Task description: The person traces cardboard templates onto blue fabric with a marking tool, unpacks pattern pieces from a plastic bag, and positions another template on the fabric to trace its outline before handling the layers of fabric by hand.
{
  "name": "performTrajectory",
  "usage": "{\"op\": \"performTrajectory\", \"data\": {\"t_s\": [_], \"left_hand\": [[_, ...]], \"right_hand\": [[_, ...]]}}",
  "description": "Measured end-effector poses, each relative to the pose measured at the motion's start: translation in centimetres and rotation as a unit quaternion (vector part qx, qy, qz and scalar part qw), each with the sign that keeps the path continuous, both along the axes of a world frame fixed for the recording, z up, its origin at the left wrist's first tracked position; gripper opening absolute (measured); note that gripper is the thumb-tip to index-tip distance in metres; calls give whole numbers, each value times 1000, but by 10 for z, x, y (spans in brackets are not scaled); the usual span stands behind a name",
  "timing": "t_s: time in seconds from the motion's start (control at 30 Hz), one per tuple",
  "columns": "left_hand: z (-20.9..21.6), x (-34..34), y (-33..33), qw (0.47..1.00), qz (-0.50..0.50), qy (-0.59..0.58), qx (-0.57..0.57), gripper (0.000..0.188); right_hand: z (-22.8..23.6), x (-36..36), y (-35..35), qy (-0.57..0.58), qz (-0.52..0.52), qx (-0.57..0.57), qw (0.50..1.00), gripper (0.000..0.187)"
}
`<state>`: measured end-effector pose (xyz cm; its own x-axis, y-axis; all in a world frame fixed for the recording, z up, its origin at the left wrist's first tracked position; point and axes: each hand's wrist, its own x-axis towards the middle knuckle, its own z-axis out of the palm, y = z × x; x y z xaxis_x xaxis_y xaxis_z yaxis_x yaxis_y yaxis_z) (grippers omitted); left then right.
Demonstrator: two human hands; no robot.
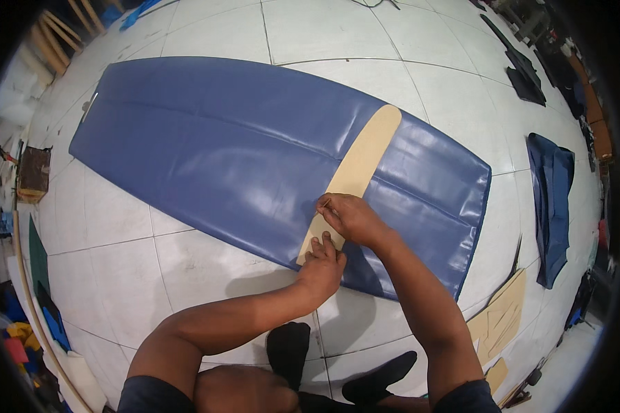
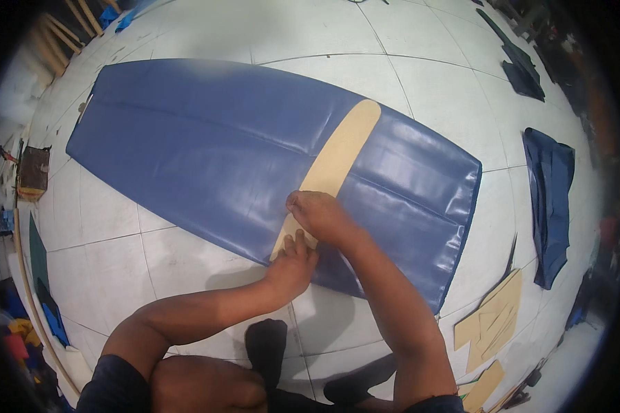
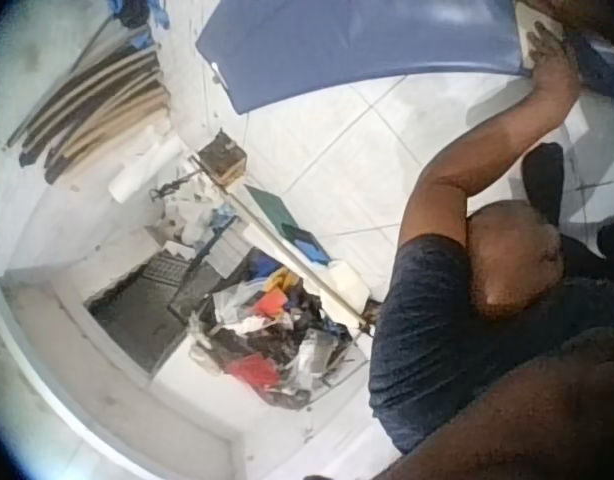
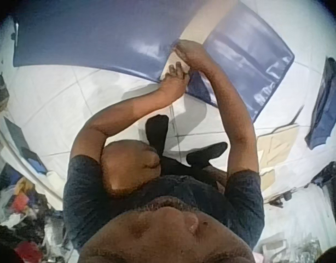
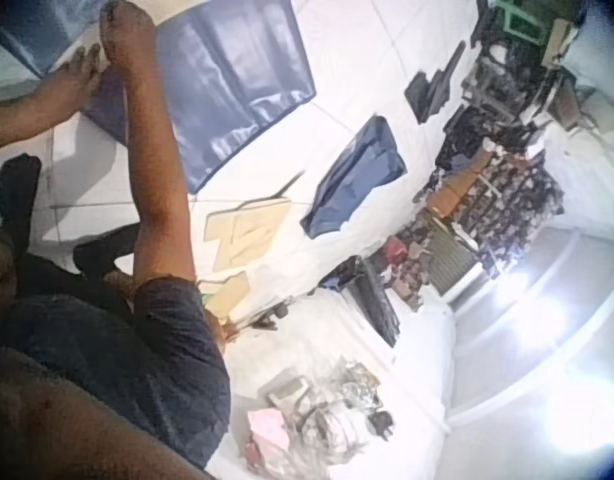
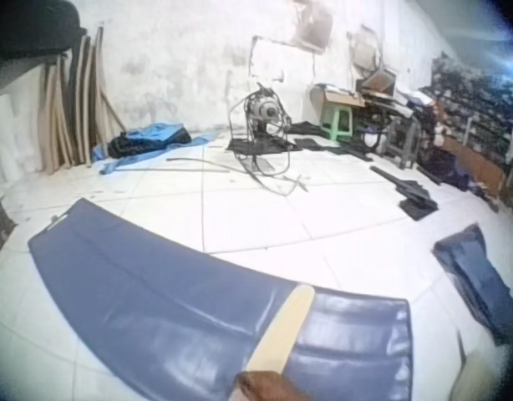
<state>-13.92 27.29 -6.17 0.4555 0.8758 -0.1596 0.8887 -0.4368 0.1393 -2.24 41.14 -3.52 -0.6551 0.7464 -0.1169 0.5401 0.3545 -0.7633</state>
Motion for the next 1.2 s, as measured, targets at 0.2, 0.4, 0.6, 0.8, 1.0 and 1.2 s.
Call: {"op": "performTrajectory", "data": {"t_s": [0.2,0.4,0.6,0.8,1.0,1.2], "left_hand": [[4,-3,23,996,-7,-29,-79,24],[13,4,37,1000,-6,4,15,24],[6,4,61,998,24,-38,53,35],[6,3,86,998,-45,-37,-15,33],[-9,3,101,998,-53,-10,-15,34],[14,6,140,995,-43,-33,-88,44]], "right_hand": [[0,-2,-15,-48,77,30,995,21],[3,7,19,-23,-31,71,997,16],[7,11,47,-32,-87,54,994,15],[5,19,52,-35,-54,41,997,21],[8,31,102,15,-156,88,984,26],[-5,37,105,-7,-143,60,988,18]]}}
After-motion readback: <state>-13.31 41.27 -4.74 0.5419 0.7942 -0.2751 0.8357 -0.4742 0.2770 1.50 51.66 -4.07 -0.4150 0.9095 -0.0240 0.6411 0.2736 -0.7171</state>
